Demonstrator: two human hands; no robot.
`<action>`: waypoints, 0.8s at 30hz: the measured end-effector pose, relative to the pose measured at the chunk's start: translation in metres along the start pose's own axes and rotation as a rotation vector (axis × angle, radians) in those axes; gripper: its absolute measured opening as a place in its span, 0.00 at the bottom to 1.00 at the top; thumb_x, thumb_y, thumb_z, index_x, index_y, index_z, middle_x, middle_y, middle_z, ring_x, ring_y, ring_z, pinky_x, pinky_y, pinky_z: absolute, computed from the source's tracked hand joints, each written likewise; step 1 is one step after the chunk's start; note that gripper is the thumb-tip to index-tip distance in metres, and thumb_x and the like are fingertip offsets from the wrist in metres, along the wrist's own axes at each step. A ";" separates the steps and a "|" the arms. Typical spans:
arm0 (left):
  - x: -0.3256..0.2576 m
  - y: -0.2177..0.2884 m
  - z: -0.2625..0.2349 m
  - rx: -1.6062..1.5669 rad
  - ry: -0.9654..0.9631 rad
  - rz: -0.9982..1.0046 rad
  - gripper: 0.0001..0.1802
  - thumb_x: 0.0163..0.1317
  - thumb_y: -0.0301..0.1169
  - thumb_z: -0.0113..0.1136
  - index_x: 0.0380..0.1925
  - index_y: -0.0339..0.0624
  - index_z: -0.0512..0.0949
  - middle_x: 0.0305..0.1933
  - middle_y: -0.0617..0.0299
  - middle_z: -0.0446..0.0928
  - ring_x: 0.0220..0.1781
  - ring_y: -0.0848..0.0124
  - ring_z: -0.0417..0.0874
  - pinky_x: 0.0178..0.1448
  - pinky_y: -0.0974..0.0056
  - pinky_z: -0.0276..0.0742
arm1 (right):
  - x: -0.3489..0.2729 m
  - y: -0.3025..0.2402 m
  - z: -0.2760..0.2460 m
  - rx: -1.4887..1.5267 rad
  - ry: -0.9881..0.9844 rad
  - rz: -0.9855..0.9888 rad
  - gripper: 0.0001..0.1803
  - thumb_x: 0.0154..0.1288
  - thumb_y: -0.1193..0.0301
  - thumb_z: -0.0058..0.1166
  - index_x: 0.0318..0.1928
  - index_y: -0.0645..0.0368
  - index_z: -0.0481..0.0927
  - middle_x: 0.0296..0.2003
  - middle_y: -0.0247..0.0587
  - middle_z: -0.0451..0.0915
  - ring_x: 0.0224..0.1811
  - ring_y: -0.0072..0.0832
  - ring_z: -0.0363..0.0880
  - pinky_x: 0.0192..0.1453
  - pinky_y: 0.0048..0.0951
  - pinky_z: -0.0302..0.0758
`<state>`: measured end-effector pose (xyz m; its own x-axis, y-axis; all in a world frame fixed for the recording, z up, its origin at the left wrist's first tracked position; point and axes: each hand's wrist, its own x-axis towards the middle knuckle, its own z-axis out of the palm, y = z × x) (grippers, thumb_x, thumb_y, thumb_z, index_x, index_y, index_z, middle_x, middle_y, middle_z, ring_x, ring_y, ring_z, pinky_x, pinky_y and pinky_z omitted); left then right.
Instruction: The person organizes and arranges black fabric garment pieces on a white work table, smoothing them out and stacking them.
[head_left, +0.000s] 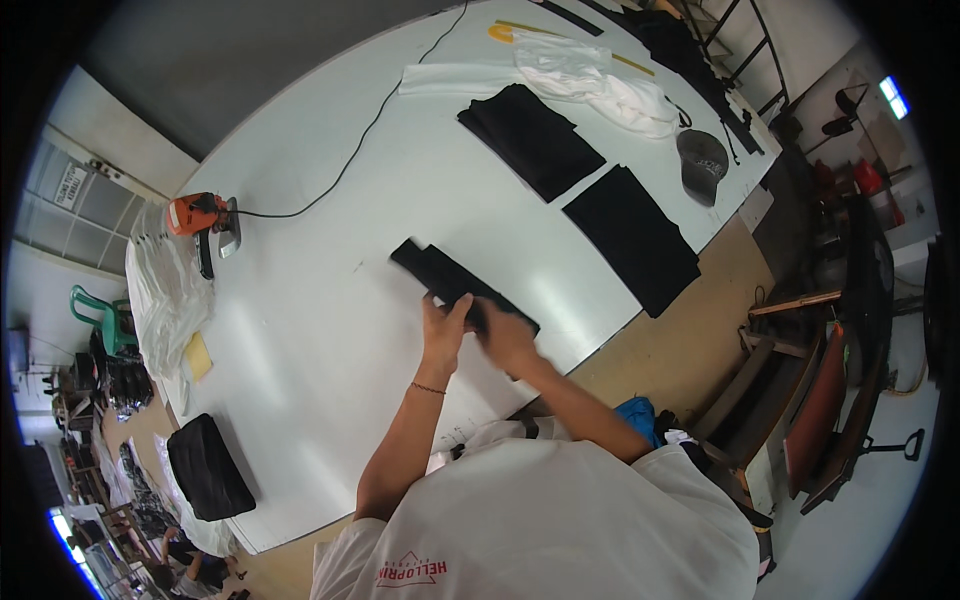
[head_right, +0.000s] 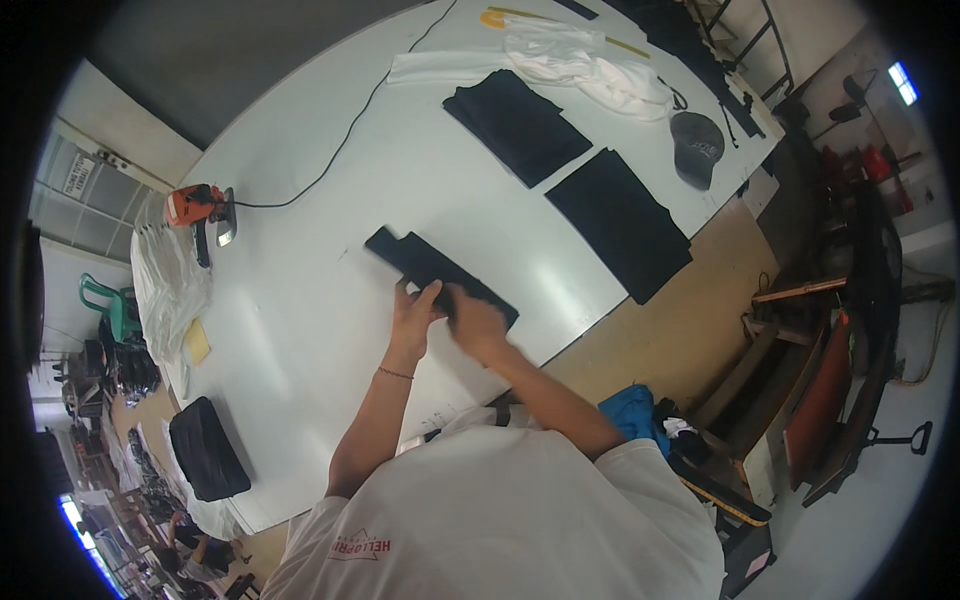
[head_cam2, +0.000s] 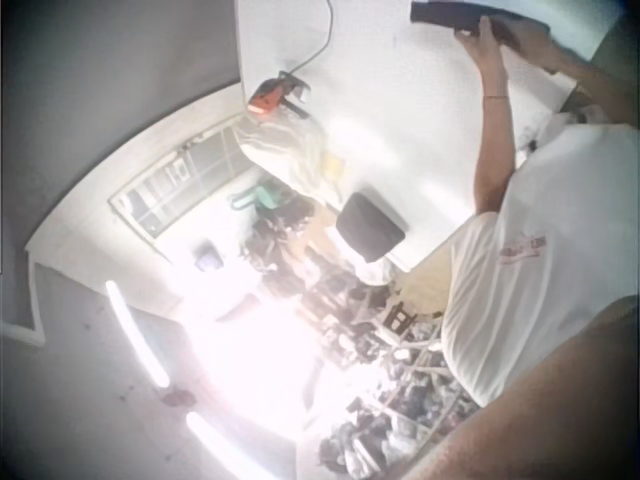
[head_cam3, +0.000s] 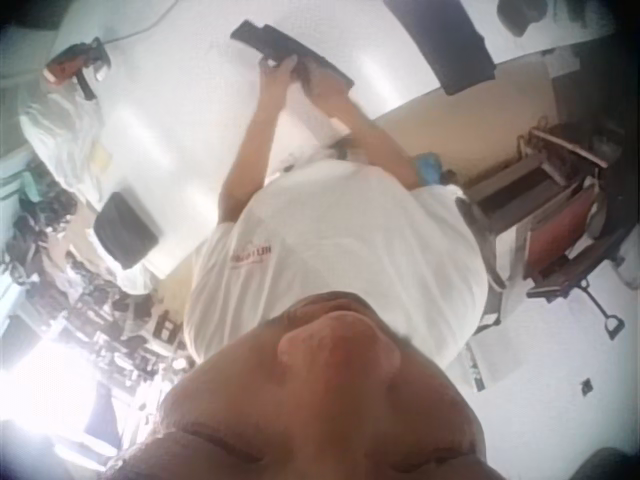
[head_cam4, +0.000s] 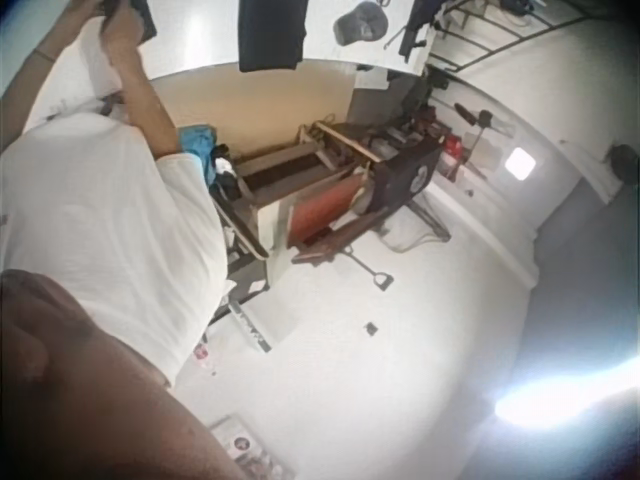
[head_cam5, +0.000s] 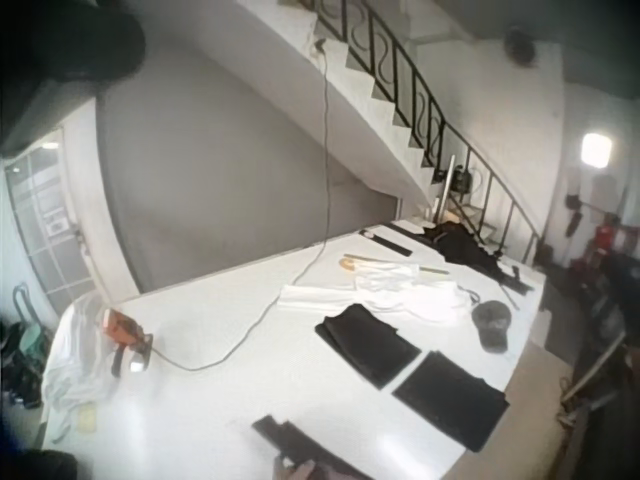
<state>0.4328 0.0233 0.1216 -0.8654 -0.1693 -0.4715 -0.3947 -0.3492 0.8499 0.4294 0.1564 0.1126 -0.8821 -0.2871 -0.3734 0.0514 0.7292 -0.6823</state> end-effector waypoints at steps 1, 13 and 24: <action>-0.009 0.014 0.010 0.007 -0.042 -0.018 0.42 0.64 0.33 0.64 0.70 0.31 0.51 0.46 0.53 0.74 0.44 0.68 0.80 0.47 0.64 0.80 | 0.000 0.010 -0.025 0.039 -0.047 0.051 0.38 0.57 0.64 0.60 0.67 0.65 0.64 0.61 0.55 0.73 0.59 0.45 0.77 0.60 0.41 0.74; -0.061 -0.005 -0.006 0.753 -0.366 0.080 0.25 0.69 0.39 0.56 0.60 0.34 0.72 0.50 0.51 0.81 0.52 0.60 0.82 0.55 0.59 0.78 | -0.049 0.126 -0.294 -0.263 0.383 0.047 0.32 0.61 0.70 0.55 0.67 0.55 0.68 0.62 0.54 0.73 0.63 0.48 0.73 0.67 0.41 0.69; -0.111 -0.071 -0.046 0.808 -0.153 -0.186 0.26 0.68 0.42 0.57 0.58 0.33 0.73 0.51 0.48 0.82 0.51 0.58 0.83 0.55 0.57 0.78 | 0.019 0.242 -0.170 -0.564 0.462 0.084 0.38 0.65 0.57 0.57 0.72 0.52 0.60 0.73 0.58 0.55 0.76 0.55 0.49 0.75 0.62 0.51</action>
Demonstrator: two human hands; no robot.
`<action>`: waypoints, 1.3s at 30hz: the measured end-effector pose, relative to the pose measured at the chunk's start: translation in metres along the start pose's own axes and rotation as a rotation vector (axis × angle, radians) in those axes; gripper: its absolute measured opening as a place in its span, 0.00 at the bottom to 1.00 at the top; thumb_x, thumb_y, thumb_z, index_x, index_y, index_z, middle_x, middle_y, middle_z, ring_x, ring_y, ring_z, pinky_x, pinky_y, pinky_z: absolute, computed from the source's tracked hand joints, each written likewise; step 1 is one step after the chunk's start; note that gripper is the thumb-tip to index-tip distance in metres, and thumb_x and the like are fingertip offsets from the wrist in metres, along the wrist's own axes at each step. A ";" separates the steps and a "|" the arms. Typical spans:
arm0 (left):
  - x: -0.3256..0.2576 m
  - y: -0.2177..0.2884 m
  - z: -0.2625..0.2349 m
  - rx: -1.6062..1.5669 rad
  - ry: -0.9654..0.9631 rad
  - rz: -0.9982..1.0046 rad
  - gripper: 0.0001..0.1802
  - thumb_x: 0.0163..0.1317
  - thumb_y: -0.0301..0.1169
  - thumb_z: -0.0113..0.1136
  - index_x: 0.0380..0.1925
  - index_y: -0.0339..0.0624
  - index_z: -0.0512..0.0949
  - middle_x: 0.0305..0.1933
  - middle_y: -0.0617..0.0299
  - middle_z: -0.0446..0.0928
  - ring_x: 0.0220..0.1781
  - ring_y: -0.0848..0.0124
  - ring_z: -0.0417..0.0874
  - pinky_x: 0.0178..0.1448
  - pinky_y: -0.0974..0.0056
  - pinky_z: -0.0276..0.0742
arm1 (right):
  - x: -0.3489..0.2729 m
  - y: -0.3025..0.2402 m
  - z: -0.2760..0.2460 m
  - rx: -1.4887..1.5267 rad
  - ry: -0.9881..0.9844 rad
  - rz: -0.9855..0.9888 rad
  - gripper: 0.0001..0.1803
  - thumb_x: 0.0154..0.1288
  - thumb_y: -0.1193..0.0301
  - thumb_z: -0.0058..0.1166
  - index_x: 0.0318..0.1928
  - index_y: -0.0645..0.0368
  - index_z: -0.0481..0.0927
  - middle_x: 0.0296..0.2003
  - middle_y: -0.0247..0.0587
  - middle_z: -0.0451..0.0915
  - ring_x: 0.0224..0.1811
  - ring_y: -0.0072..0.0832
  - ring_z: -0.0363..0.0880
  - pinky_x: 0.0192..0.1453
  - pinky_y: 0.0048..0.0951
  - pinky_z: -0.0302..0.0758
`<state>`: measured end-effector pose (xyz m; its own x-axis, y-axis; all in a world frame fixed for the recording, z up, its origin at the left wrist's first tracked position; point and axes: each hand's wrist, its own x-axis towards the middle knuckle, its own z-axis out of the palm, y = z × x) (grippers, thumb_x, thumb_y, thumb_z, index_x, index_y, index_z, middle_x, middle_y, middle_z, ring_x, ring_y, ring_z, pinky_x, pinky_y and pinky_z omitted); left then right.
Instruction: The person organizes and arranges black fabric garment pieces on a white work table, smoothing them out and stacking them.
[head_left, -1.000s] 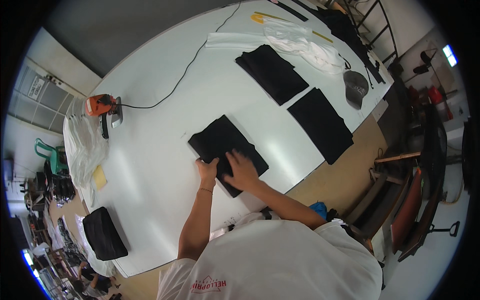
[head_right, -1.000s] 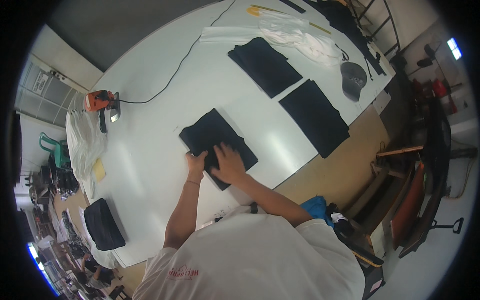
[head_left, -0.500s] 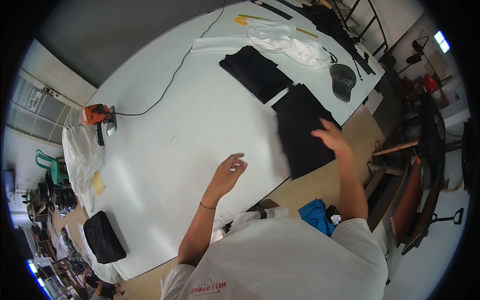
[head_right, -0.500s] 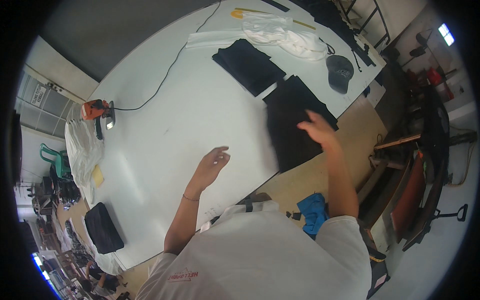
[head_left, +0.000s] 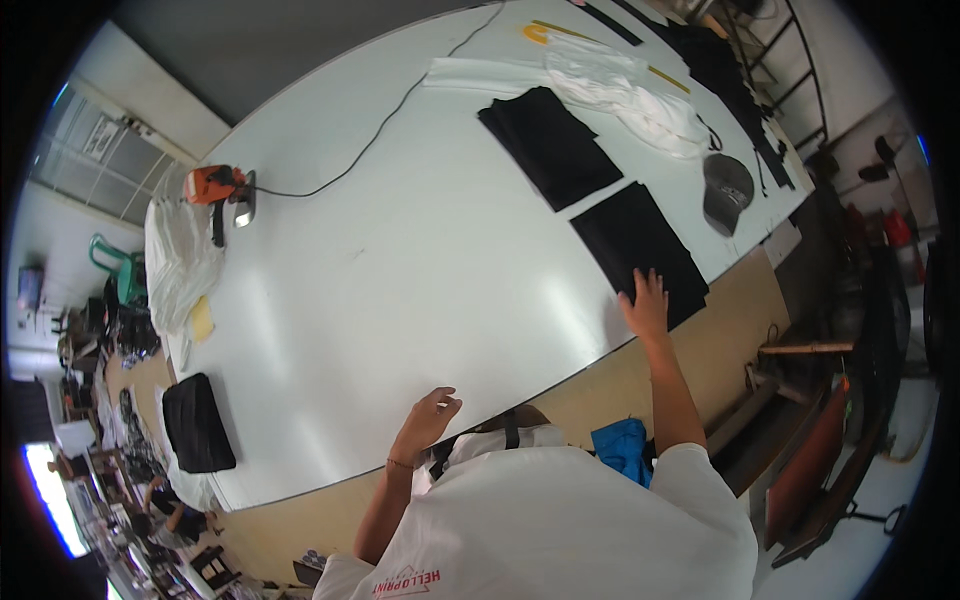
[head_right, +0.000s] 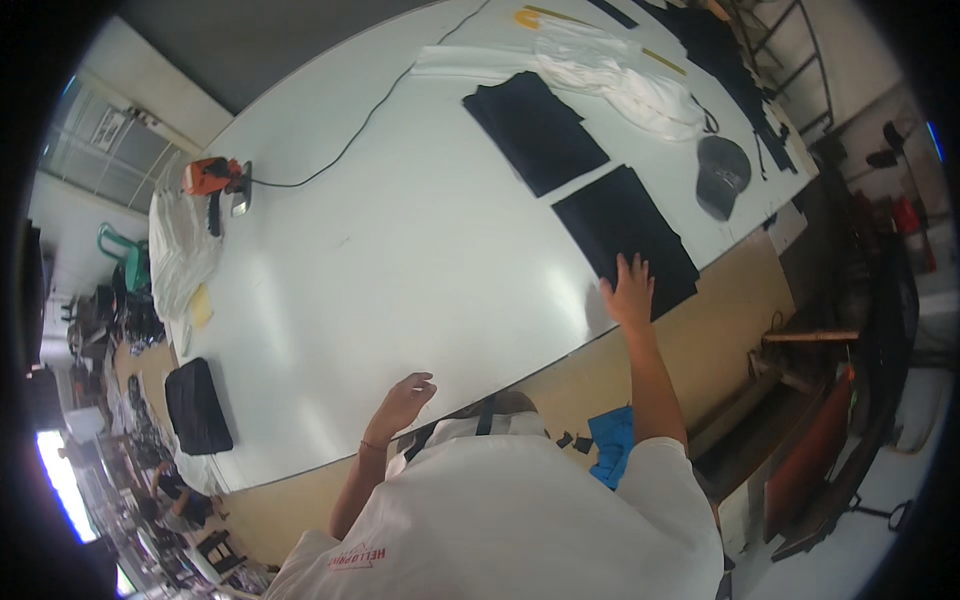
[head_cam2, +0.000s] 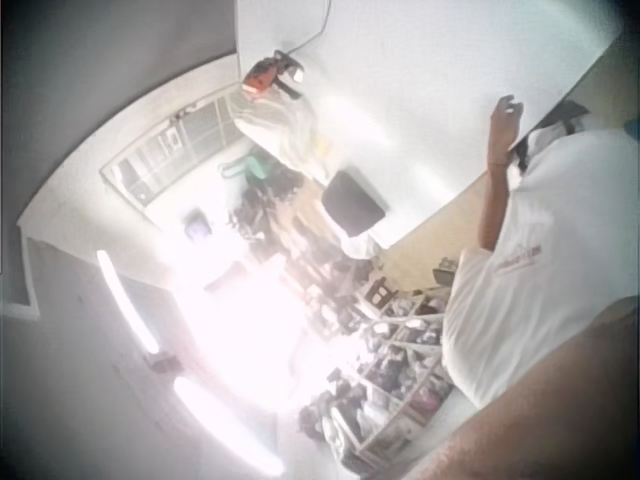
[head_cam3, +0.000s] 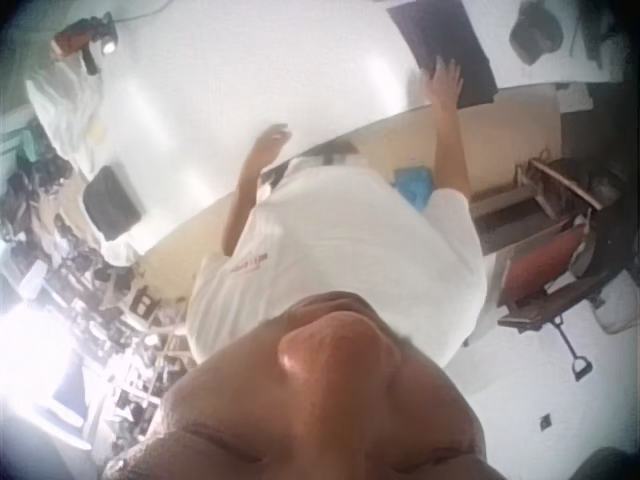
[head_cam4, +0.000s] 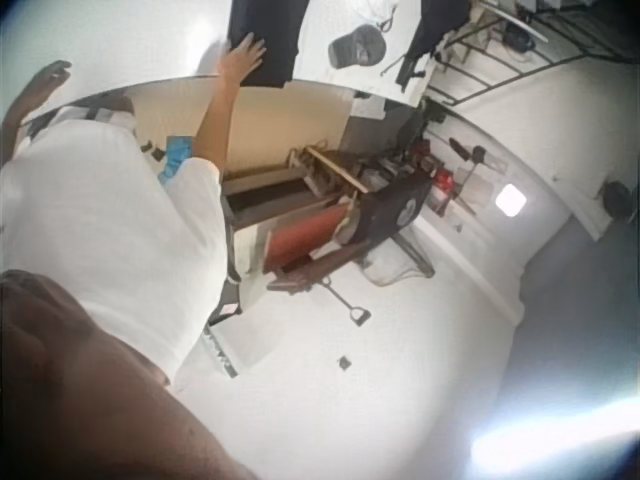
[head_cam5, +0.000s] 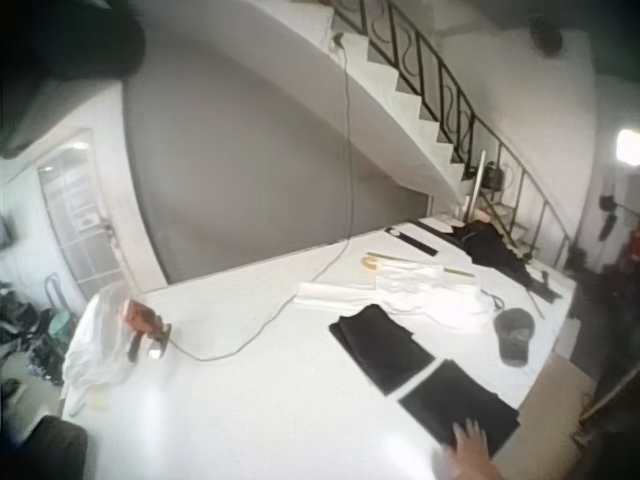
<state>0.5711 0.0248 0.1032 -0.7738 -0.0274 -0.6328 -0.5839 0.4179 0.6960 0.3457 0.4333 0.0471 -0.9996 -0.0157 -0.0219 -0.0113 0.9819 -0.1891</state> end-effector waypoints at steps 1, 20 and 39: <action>-0.004 -0.008 -0.003 -0.006 0.028 -0.006 0.26 0.68 0.42 0.57 0.58 0.33 0.73 0.50 0.48 0.82 0.50 0.58 0.83 0.55 0.58 0.78 | 0.013 -0.014 -0.003 0.054 -0.008 0.033 0.39 0.65 0.53 0.56 0.72 0.53 0.60 0.73 0.58 0.54 0.77 0.54 0.48 0.75 0.63 0.49; -0.113 -0.305 -0.282 0.213 1.399 -0.260 0.28 0.58 0.33 0.66 0.58 0.40 0.71 0.65 0.45 0.68 0.66 0.45 0.67 0.68 0.50 0.65 | -0.036 -0.181 0.104 0.178 0.277 -0.090 0.40 0.73 0.44 0.41 0.70 0.65 0.60 0.69 0.62 0.60 0.73 0.55 0.58 0.76 0.48 0.56; -0.161 -0.391 -0.393 0.364 1.276 -0.426 0.44 0.54 0.34 0.67 0.72 0.49 0.59 0.78 0.45 0.51 0.78 0.38 0.47 0.74 0.29 0.40 | -0.252 -0.579 0.129 0.438 -0.392 -0.551 0.30 0.67 0.70 0.54 0.67 0.65 0.63 0.67 0.58 0.63 0.73 0.50 0.56 0.75 0.47 0.57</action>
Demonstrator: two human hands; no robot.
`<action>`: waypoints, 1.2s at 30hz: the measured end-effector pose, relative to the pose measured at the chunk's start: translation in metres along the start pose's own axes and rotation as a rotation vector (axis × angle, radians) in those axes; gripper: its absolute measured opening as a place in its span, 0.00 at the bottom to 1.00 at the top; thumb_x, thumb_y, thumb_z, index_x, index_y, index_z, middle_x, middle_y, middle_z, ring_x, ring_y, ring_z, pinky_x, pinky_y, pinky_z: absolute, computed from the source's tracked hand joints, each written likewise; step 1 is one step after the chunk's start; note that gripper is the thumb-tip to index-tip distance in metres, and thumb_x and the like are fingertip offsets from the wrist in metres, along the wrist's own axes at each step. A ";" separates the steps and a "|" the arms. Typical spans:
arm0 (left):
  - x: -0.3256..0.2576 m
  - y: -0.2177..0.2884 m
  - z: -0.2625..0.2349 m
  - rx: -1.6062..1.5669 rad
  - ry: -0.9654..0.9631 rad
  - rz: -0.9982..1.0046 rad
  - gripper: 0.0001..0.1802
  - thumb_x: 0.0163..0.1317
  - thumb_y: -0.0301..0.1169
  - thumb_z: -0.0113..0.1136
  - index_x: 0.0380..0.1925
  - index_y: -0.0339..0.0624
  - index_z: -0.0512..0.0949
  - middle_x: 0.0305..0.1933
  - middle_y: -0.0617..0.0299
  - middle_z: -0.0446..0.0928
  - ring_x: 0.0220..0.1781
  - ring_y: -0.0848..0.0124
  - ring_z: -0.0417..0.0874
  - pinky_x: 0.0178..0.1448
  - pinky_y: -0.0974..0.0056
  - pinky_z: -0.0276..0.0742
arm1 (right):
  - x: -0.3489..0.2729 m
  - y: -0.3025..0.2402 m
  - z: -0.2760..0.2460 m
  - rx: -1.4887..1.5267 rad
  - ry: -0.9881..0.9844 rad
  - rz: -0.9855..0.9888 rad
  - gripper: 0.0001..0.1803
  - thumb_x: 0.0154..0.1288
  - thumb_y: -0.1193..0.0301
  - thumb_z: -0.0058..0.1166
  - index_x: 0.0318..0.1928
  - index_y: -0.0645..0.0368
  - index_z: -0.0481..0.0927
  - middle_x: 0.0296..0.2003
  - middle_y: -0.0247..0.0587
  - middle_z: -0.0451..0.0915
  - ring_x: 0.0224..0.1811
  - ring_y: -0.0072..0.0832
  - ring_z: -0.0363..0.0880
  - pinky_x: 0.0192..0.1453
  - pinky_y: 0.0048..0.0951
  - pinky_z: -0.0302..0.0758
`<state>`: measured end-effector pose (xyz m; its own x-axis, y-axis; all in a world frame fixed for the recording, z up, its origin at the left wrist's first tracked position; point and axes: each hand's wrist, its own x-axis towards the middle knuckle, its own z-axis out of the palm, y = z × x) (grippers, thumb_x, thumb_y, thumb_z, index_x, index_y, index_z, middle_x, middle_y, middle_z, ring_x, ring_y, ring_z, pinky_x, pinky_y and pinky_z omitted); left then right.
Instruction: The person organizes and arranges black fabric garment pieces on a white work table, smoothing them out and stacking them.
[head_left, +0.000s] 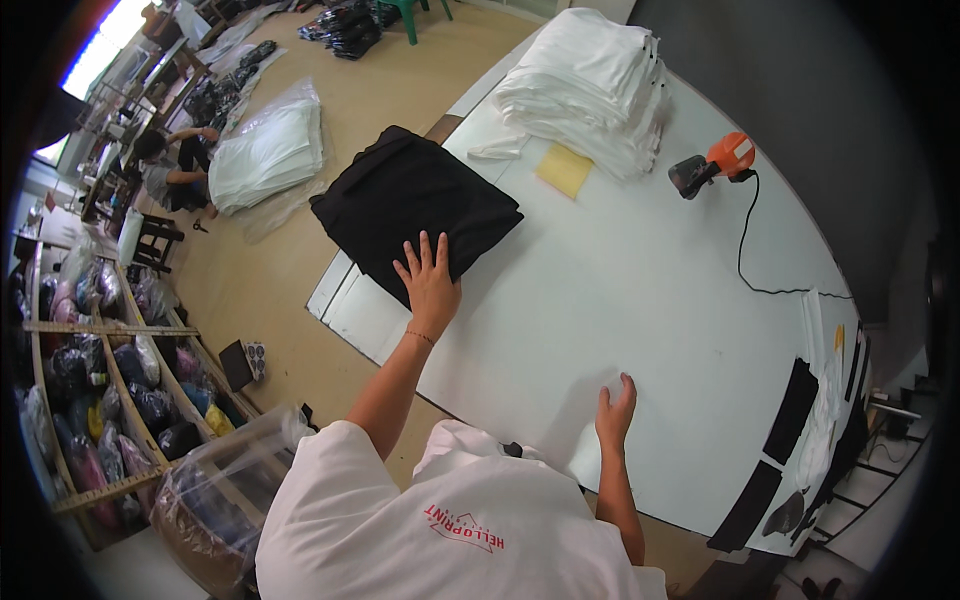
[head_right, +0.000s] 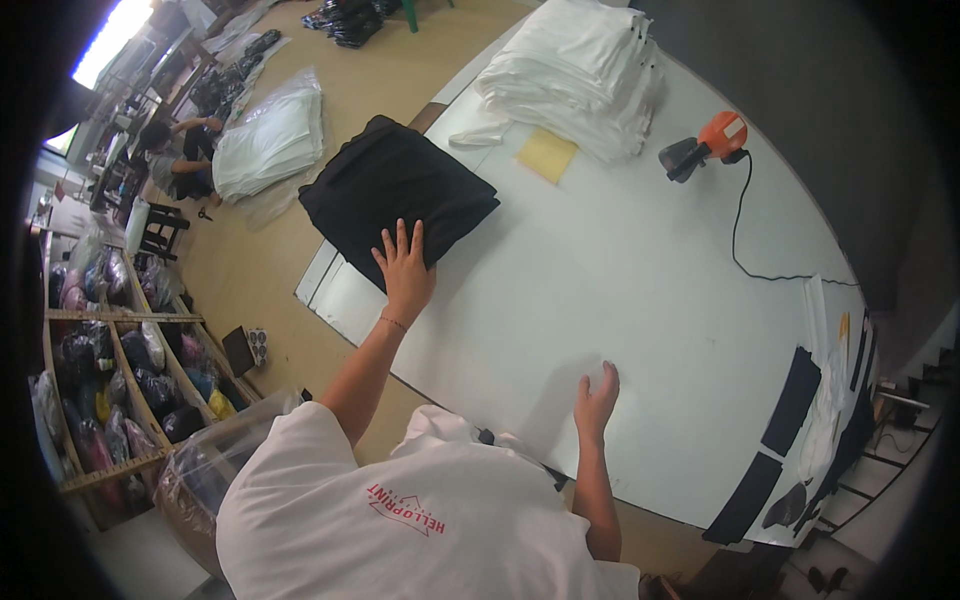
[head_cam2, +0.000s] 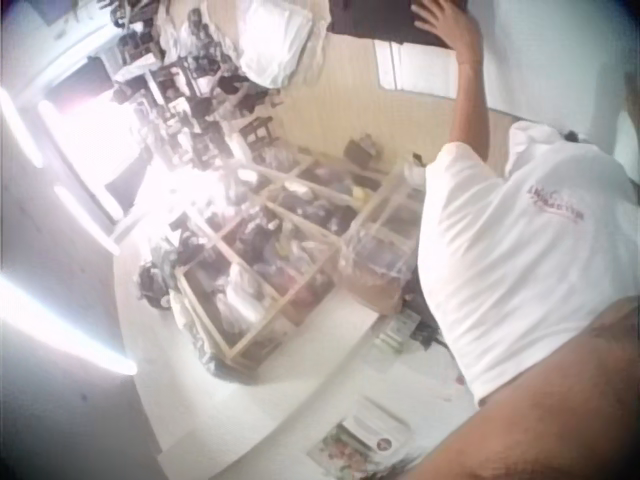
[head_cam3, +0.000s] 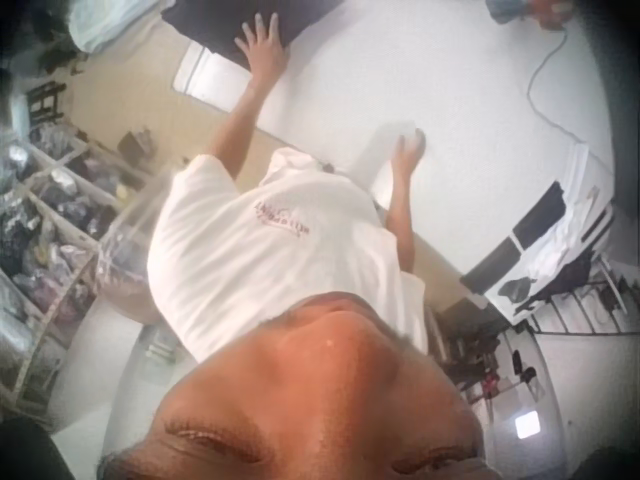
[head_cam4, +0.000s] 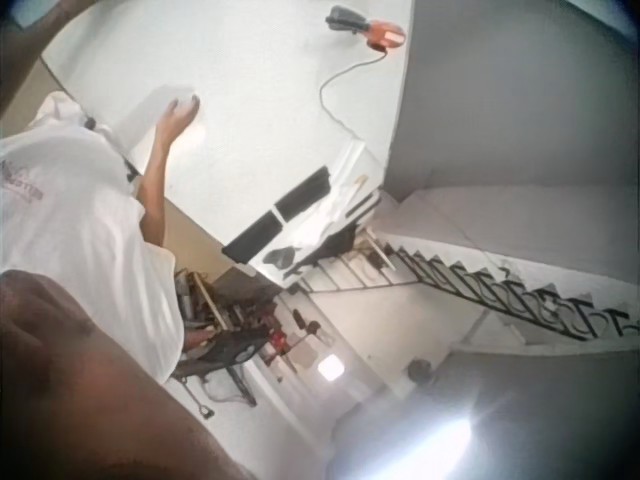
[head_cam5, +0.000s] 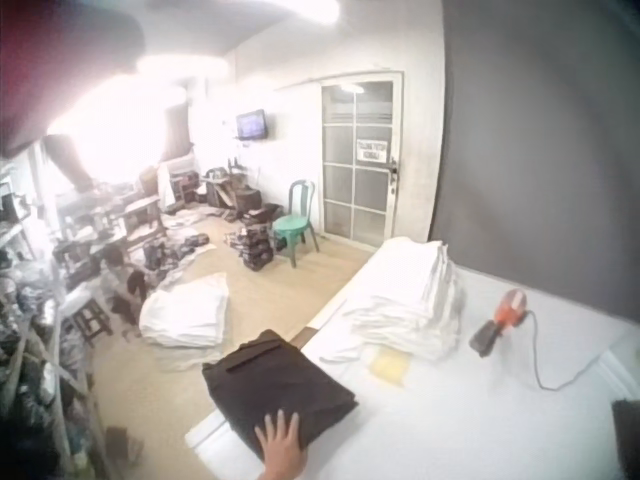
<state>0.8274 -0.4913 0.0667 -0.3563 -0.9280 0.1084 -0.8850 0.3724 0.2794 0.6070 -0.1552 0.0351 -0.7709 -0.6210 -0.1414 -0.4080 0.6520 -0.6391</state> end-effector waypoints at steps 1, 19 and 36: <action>-0.001 -0.001 0.003 0.005 0.029 0.001 0.44 0.54 0.33 0.67 0.72 0.49 0.60 0.77 0.45 0.52 0.78 0.37 0.47 0.74 0.28 0.39 | 0.002 -0.007 0.002 0.002 -0.028 0.025 0.30 0.67 0.70 0.54 0.67 0.65 0.63 0.67 0.57 0.63 0.73 0.50 0.57 0.75 0.46 0.58; 0.000 -0.001 0.009 -0.114 0.023 -0.024 0.44 0.51 0.24 0.64 0.71 0.42 0.61 0.78 0.49 0.51 0.80 0.43 0.43 0.75 0.29 0.30 | 0.026 -0.053 0.002 -0.277 -0.183 -0.011 0.29 0.66 0.70 0.55 0.65 0.66 0.66 0.70 0.55 0.61 0.72 0.48 0.59 0.74 0.44 0.61; -0.033 0.011 -0.049 -0.362 -0.011 -0.005 0.43 0.58 0.26 0.59 0.73 0.37 0.54 0.79 0.46 0.47 0.81 0.48 0.44 0.78 0.37 0.35 | 0.117 -0.311 0.118 1.232 -0.654 0.405 0.24 0.66 0.67 0.59 0.59 0.63 0.71 0.53 0.41 0.78 0.53 0.32 0.77 0.59 0.34 0.72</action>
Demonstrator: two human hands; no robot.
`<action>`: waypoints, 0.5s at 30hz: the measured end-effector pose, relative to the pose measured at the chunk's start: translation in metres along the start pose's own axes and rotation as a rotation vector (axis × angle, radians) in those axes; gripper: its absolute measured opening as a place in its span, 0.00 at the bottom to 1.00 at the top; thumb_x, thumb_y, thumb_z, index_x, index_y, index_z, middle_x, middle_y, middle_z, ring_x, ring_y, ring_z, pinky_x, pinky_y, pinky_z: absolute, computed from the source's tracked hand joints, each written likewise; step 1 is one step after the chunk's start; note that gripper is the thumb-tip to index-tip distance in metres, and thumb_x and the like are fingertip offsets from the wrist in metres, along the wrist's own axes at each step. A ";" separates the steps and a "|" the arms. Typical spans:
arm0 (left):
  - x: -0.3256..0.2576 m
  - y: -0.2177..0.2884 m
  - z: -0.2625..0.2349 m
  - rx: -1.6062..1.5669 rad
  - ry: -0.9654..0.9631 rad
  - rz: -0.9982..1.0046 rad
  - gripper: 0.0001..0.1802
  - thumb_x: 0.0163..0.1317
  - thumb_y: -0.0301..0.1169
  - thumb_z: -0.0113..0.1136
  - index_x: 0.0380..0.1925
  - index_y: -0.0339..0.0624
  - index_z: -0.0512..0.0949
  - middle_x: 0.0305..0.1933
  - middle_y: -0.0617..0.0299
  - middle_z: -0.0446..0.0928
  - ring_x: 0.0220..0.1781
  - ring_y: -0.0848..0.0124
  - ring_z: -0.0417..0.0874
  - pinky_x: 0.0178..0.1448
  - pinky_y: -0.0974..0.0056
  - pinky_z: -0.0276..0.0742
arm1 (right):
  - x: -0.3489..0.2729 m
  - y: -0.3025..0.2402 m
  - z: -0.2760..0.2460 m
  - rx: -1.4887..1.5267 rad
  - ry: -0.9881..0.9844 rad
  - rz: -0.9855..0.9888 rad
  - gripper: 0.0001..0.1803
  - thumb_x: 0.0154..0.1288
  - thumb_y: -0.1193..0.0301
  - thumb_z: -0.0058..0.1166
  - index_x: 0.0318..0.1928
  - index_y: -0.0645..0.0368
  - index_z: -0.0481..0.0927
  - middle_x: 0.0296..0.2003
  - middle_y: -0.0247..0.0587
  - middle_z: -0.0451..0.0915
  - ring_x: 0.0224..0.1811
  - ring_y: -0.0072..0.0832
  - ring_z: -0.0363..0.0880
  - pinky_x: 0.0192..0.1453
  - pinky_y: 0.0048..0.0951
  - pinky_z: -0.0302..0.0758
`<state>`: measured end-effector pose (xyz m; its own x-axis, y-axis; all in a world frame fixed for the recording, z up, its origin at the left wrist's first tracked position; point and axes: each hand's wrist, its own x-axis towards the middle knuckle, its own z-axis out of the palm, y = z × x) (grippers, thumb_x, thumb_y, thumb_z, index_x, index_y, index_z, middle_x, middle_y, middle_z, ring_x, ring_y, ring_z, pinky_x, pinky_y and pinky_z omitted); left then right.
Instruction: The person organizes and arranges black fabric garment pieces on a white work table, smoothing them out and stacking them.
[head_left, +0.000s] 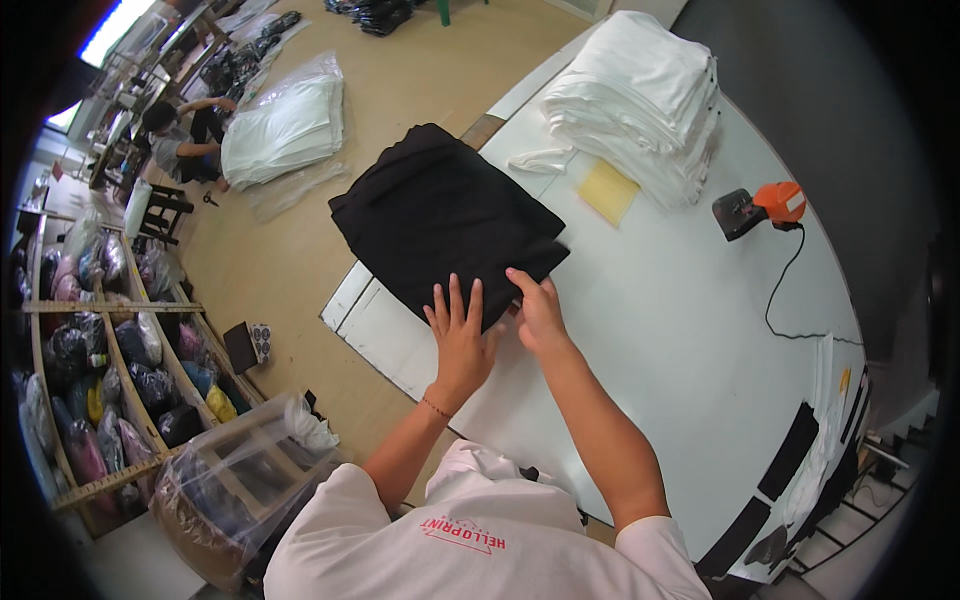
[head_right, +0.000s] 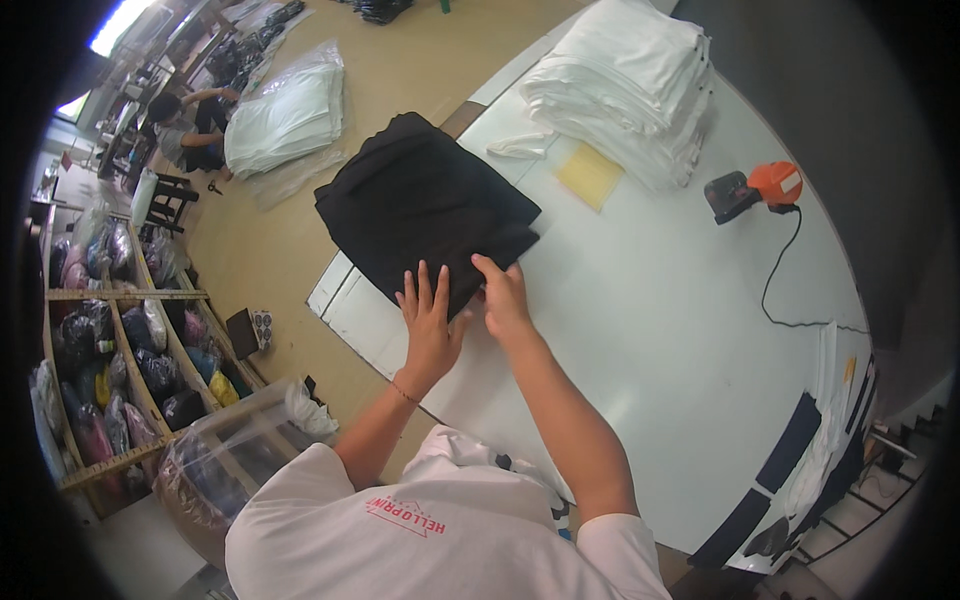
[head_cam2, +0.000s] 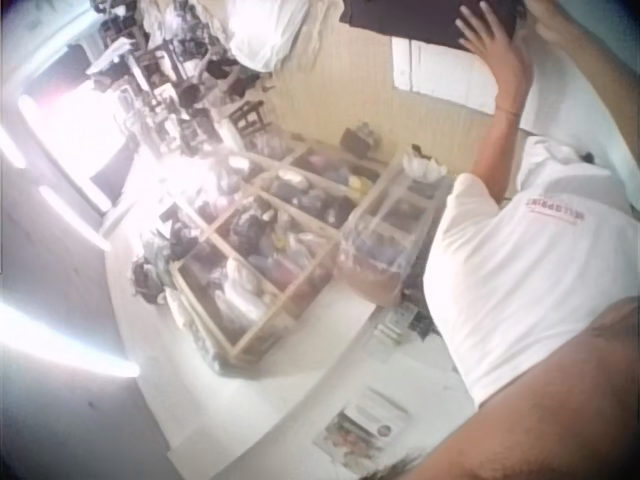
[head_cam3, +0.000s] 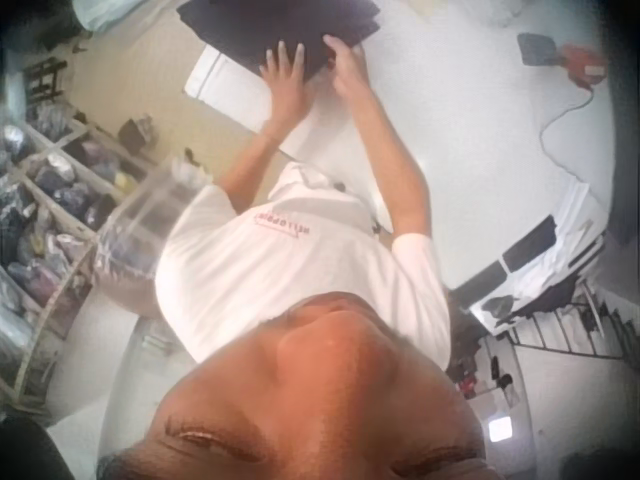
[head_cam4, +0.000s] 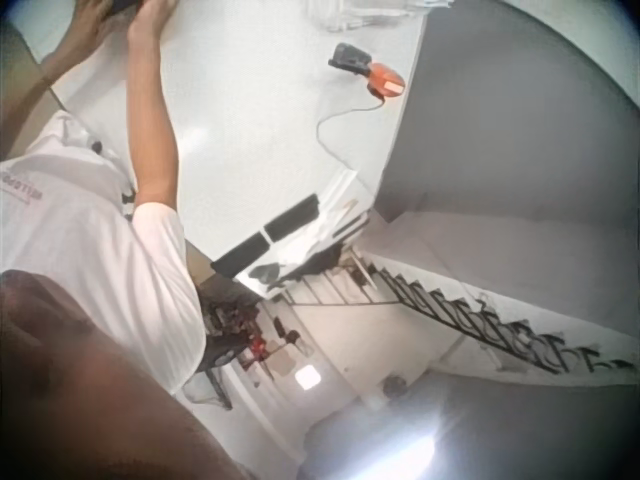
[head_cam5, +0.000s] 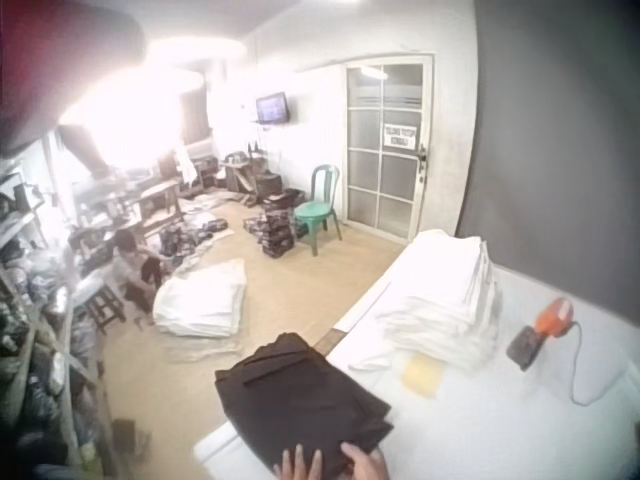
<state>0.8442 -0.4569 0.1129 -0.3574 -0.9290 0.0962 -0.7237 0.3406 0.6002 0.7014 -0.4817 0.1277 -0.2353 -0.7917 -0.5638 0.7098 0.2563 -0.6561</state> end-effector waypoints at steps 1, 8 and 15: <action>-0.008 -0.002 -0.002 -0.171 0.071 0.030 0.42 0.59 0.29 0.59 0.73 0.38 0.54 0.79 0.45 0.46 0.81 0.49 0.43 0.78 0.39 0.35 | -0.001 0.000 0.014 -0.105 -0.041 -0.206 0.22 0.65 0.71 0.56 0.58 0.64 0.72 0.51 0.41 0.78 0.51 0.32 0.77 0.56 0.33 0.74; -0.107 -0.155 -0.008 -1.768 0.292 -0.384 0.35 0.73 0.56 0.38 0.71 0.45 0.61 0.71 0.57 0.66 0.70 0.55 0.68 0.74 0.49 0.63 | -0.086 0.032 0.085 -1.283 -0.959 -0.762 0.29 0.50 0.75 0.63 0.57 0.49 0.79 0.39 0.37 0.75 0.43 0.39 0.76 0.47 0.37 0.77; -0.173 -0.159 -0.074 -2.002 0.427 -0.509 0.44 0.68 0.67 0.37 0.70 0.45 0.62 0.71 0.55 0.66 0.69 0.52 0.70 0.73 0.48 0.65 | -0.094 0.139 0.044 -1.513 -1.020 -0.872 0.29 0.48 0.74 0.63 0.56 0.49 0.80 0.38 0.35 0.76 0.41 0.34 0.76 0.44 0.34 0.76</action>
<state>1.0649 -0.3614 0.0601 -0.0454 -0.9340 -0.3543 0.8809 -0.2047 0.4267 0.8513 -0.3967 0.1118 0.6318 -0.7601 0.1519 -0.5083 -0.5543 -0.6590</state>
